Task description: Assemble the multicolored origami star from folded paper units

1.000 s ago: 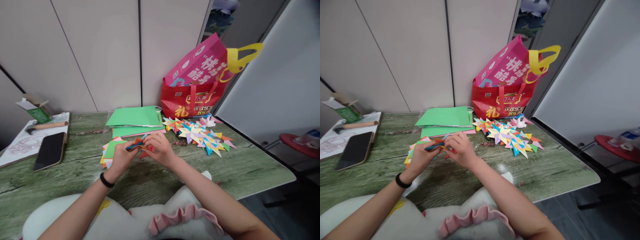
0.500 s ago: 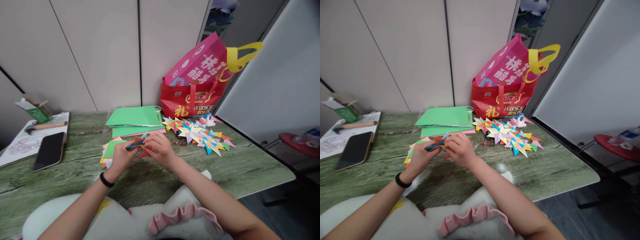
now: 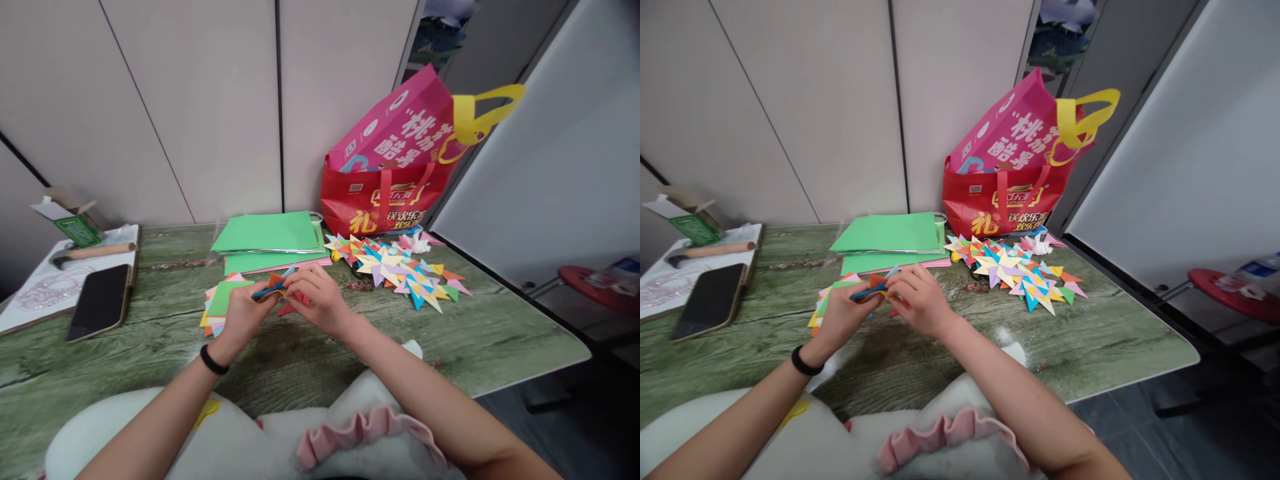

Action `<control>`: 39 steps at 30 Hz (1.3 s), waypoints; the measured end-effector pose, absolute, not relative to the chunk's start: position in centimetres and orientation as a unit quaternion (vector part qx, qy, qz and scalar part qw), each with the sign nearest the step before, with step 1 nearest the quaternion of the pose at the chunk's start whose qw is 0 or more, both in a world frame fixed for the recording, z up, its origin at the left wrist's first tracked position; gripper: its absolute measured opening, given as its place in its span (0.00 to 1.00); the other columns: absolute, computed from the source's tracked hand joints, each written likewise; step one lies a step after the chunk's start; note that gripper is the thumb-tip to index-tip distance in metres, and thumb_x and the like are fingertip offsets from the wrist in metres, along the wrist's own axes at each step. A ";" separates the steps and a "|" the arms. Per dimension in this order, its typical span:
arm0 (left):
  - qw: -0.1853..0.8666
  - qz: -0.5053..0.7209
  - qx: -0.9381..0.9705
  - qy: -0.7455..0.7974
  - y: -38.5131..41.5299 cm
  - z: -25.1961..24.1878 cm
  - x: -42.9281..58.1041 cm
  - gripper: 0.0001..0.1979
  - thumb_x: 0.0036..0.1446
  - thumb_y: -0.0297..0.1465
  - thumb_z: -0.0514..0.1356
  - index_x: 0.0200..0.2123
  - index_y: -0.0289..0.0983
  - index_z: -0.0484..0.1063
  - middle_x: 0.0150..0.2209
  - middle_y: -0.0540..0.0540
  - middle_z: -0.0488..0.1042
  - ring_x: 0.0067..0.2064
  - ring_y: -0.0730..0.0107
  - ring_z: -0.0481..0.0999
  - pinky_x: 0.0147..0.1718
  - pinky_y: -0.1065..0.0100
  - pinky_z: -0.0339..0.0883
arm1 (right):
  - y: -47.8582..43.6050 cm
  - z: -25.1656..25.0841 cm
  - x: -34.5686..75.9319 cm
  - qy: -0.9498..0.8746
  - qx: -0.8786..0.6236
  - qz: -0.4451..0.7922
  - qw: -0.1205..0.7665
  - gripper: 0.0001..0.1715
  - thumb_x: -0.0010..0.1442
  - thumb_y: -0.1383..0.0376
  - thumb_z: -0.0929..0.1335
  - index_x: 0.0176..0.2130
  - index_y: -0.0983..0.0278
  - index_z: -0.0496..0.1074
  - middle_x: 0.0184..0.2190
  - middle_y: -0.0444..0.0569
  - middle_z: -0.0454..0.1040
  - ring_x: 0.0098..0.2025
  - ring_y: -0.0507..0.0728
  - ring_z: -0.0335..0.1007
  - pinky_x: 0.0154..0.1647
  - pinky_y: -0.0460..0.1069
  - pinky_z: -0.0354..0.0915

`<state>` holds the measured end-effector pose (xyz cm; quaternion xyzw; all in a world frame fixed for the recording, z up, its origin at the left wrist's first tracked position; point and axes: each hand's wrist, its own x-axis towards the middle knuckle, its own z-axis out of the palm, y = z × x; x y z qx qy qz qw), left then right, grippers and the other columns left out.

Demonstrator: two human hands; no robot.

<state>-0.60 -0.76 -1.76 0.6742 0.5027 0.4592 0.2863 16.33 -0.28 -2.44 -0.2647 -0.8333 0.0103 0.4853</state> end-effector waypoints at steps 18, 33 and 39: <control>0.321 0.462 0.667 0.488 -1.3 -1.0 0.0 0.10 0.44 0.34 0.63 0.27 0.33 0.79 0.20 0.50 0.75 0.22 0.74 0.67 0.23 0.74 0.60 | -0.2 -2.8 15.9 -0.781 -0.322 0.038 0.534 0.06 0.61 0.63 0.65 0.32 0.63 0.69 0.28 0.47 0.73 0.32 0.55 0.65 0.35 0.50 0.61; 0.325 0.468 0.665 0.484 -1.6 -0.6 0.2 0.12 0.44 0.37 0.63 0.22 0.32 0.75 0.15 0.52 0.68 0.20 0.78 0.60 0.18 0.75 0.54 | -0.3 -2.8 15.6 -0.776 -0.317 -0.022 0.545 0.06 0.59 0.63 0.67 0.34 0.59 0.75 0.30 0.45 0.78 0.33 0.54 0.67 0.37 0.51 0.60; 0.322 0.472 0.660 0.488 -1.6 -0.7 0.2 0.11 0.44 0.35 0.63 0.22 0.32 0.75 0.16 0.52 0.68 0.20 0.78 0.60 0.19 0.75 0.54 | -0.3 -2.8 15.4 -0.772 -0.339 0.000 0.538 0.06 0.59 0.63 0.68 0.32 0.60 0.75 0.29 0.45 0.76 0.35 0.55 0.66 0.38 0.52 0.60</control>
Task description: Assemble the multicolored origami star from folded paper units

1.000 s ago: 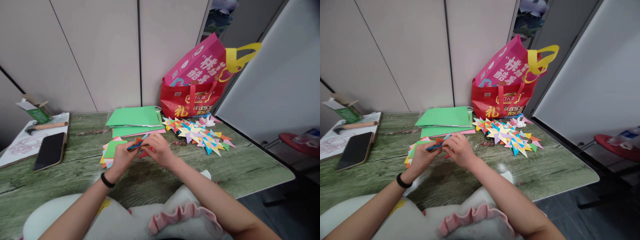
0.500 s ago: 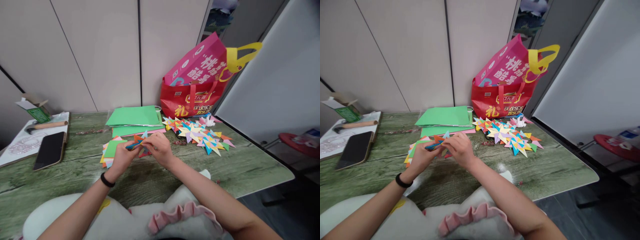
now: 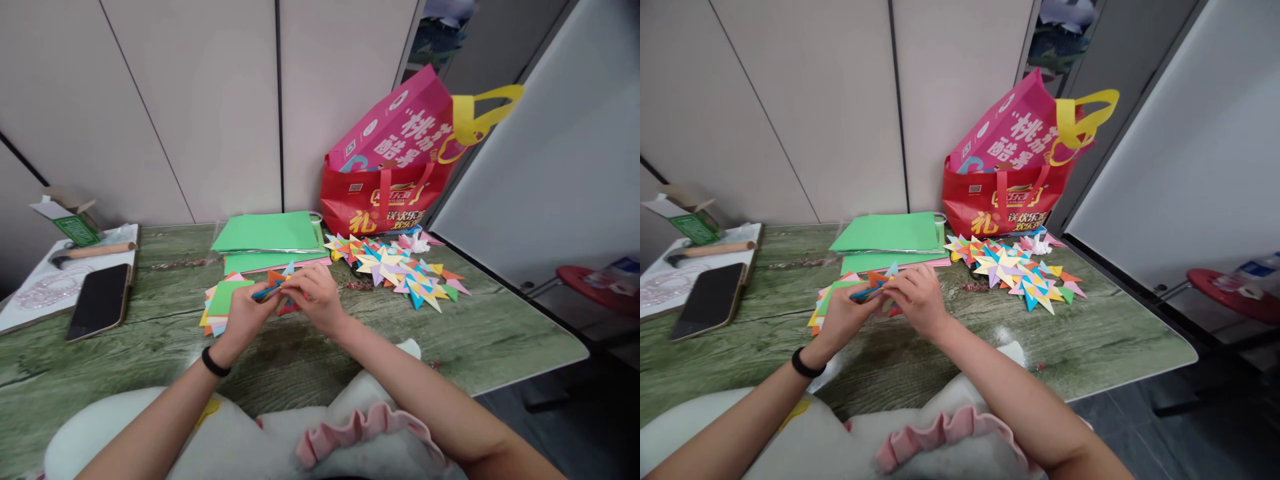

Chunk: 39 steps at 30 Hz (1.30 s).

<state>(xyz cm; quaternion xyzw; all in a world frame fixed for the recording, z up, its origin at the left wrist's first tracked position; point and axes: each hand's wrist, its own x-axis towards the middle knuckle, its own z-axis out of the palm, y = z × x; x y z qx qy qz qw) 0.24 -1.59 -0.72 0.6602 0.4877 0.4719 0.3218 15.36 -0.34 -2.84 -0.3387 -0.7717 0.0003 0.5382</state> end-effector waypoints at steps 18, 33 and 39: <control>0.304 0.478 0.668 0.482 -1.4 -1.2 0.1 0.10 0.44 0.34 0.62 0.26 0.32 0.78 0.18 0.51 0.71 0.21 0.75 0.64 0.20 0.75 0.58 | -0.3 -3.0 15.4 -0.765 -0.375 -0.007 0.523 0.08 0.59 0.61 0.67 0.30 0.61 0.74 0.37 0.50 0.66 0.42 0.56 0.63 0.43 0.53 0.61; 0.314 0.478 0.660 0.488 -1.7 -0.5 0.3 0.12 0.43 0.36 0.62 0.16 0.34 0.70 0.14 0.54 0.61 0.19 0.79 0.54 0.17 0.74 0.48 | 0.0 -3.1 15.4 -0.762 -0.406 -0.025 0.503 0.08 0.57 0.61 0.68 0.29 0.63 0.73 0.40 0.52 0.65 0.44 0.58 0.62 0.44 0.54 0.61; 0.312 0.463 0.678 0.478 -1.6 -0.8 0.1 0.17 0.47 0.39 0.61 0.15 0.33 0.69 0.13 0.53 0.62 0.19 0.79 0.55 0.18 0.74 0.47 | 0.0 -2.9 15.4 -0.745 -0.412 -0.001 0.524 0.10 0.56 0.60 0.69 0.27 0.63 0.70 0.39 0.52 0.68 0.44 0.58 0.64 0.47 0.56 0.60</control>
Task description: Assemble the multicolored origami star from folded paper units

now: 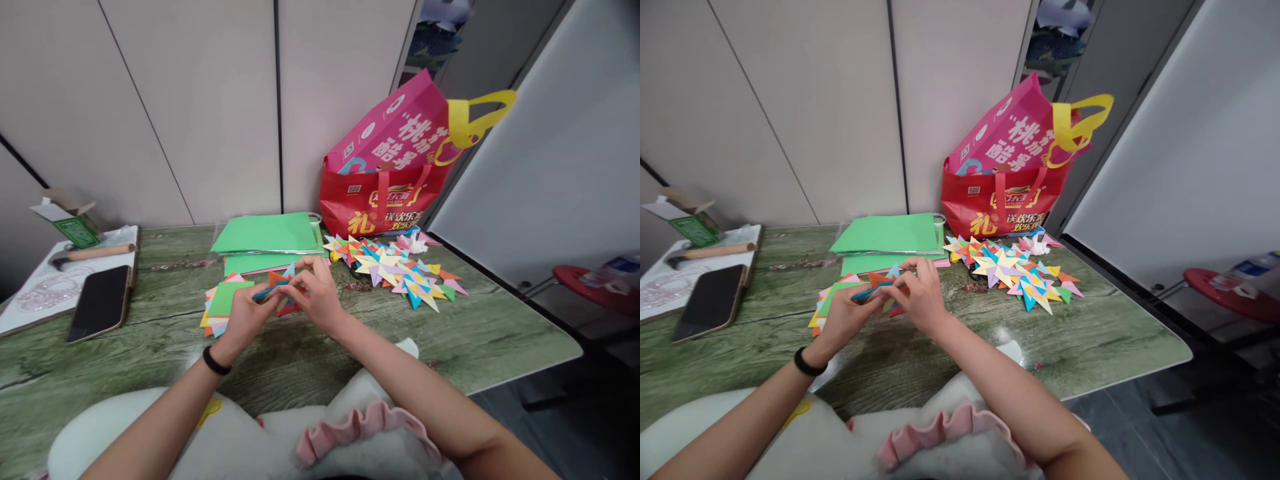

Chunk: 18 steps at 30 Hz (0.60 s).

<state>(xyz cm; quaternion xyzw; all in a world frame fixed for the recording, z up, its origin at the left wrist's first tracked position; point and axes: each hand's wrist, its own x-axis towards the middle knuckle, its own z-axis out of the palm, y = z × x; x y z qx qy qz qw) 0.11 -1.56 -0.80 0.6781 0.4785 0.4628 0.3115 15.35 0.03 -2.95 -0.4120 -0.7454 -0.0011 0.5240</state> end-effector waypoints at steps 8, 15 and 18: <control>0.370 0.400 0.705 0.453 -1.2 -1.3 -0.6 0.19 0.51 0.39 0.61 0.15 0.33 0.69 0.15 0.50 0.67 0.20 0.77 0.61 0.21 0.74 0.53 | 0.5 -2.7 15.8 -0.681 -0.396 0.292 0.542 0.21 0.48 0.56 0.73 0.36 0.62 0.63 0.29 0.44 0.72 0.32 0.53 0.70 0.32 0.47 0.63; 0.380 0.393 0.703 0.454 -1.1 -1.4 -0.6 0.18 0.51 0.40 0.61 0.18 0.33 0.72 0.14 0.50 0.69 0.20 0.75 0.63 0.21 0.73 0.55 | -0.1 -1.7 15.4 -0.607 -0.386 0.429 0.546 0.33 0.41 0.60 0.75 0.43 0.61 0.60 0.26 0.40 0.71 0.27 0.51 0.68 0.23 0.44 0.60; 0.377 0.385 0.710 0.454 -1.2 -1.4 -0.4 0.17 0.51 0.40 0.61 0.18 0.33 0.72 0.13 0.51 0.68 0.19 0.76 0.62 0.20 0.74 0.53 | -0.1 -1.6 15.3 -0.601 -0.392 0.439 0.541 0.34 0.40 0.60 0.75 0.45 0.62 0.61 0.24 0.39 0.70 0.27 0.51 0.68 0.25 0.45 0.63</control>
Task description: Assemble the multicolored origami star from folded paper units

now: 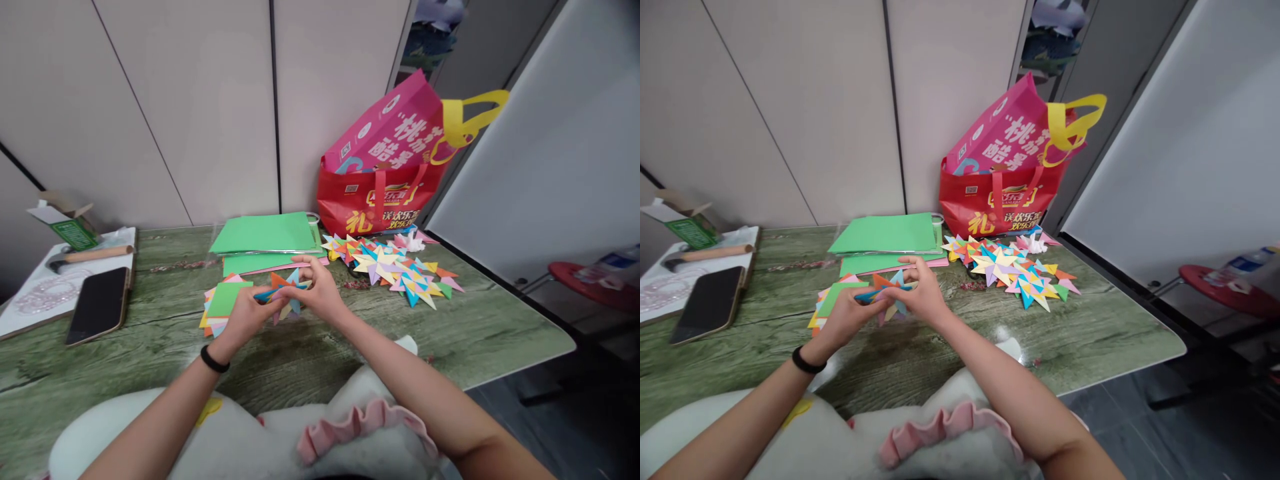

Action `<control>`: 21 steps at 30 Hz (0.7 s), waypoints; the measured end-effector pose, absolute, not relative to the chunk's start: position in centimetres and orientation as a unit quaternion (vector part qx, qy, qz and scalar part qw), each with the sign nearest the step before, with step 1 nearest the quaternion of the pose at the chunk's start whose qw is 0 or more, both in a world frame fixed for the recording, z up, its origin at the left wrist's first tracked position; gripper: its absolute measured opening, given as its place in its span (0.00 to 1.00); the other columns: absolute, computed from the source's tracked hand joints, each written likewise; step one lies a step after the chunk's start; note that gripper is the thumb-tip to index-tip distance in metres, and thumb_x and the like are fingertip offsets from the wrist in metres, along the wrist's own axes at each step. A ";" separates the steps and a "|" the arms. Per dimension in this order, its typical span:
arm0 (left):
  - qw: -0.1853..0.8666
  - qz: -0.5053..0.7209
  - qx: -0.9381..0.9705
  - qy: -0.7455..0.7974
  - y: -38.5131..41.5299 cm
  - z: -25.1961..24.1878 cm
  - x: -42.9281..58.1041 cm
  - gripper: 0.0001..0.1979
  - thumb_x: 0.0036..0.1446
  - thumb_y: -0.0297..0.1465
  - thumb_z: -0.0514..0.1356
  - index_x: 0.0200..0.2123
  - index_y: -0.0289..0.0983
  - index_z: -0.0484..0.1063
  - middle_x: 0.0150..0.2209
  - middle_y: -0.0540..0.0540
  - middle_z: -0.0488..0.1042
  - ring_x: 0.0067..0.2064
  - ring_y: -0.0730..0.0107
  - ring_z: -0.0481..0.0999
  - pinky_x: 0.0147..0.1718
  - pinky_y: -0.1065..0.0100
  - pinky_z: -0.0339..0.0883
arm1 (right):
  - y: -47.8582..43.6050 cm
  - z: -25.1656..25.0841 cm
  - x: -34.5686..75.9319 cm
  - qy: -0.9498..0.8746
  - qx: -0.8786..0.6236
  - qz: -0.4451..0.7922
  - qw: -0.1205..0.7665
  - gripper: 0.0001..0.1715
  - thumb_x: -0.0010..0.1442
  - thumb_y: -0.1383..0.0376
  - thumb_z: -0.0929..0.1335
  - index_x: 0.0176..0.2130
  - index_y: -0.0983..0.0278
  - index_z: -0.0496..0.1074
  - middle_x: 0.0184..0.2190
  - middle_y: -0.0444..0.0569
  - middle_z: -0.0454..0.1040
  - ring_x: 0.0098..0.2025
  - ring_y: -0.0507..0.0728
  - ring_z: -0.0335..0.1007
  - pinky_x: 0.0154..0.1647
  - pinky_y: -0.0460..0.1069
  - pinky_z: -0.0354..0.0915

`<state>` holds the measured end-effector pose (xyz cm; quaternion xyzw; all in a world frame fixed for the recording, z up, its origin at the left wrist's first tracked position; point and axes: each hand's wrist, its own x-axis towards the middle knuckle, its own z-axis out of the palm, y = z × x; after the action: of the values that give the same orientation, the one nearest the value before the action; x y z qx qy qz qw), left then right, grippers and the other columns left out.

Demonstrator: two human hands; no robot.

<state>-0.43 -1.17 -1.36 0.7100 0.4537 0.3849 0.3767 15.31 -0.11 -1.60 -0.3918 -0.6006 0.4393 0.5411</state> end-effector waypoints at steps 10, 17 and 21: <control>0.423 0.389 0.699 0.426 -0.9 -2.1 -0.9 0.17 0.51 0.39 0.61 0.18 0.33 0.72 0.15 0.50 0.70 0.21 0.75 0.65 0.23 0.73 0.57 | 0.5 -2.2 16.2 -0.645 -0.370 0.462 0.483 0.22 0.48 0.62 0.71 0.43 0.64 0.69 0.33 0.47 0.75 0.36 0.54 0.73 0.26 0.44 0.65; 0.444 0.416 0.656 0.446 -0.8 -2.1 -0.6 0.15 0.46 0.40 0.64 0.23 0.31 0.75 0.18 0.49 0.71 0.22 0.74 0.66 0.22 0.72 0.59 | 0.4 -2.3 16.2 -0.643 -0.340 0.483 0.488 0.23 0.48 0.65 0.69 0.46 0.63 0.67 0.34 0.46 0.74 0.32 0.52 0.71 0.24 0.43 0.65; 0.418 0.401 0.680 0.450 -0.7 -2.2 -0.7 0.16 0.48 0.41 0.63 0.24 0.31 0.76 0.15 0.50 0.69 0.21 0.74 0.64 0.21 0.73 0.56 | 0.0 -2.2 15.6 -0.642 -0.365 0.446 0.504 0.25 0.44 0.63 0.72 0.44 0.64 0.68 0.30 0.44 0.72 0.30 0.51 0.69 0.24 0.43 0.63</control>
<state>-0.73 -0.74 -2.20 0.6798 0.4497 0.4015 0.4178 15.59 0.00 -2.19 -0.3654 -0.6423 0.4465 0.5045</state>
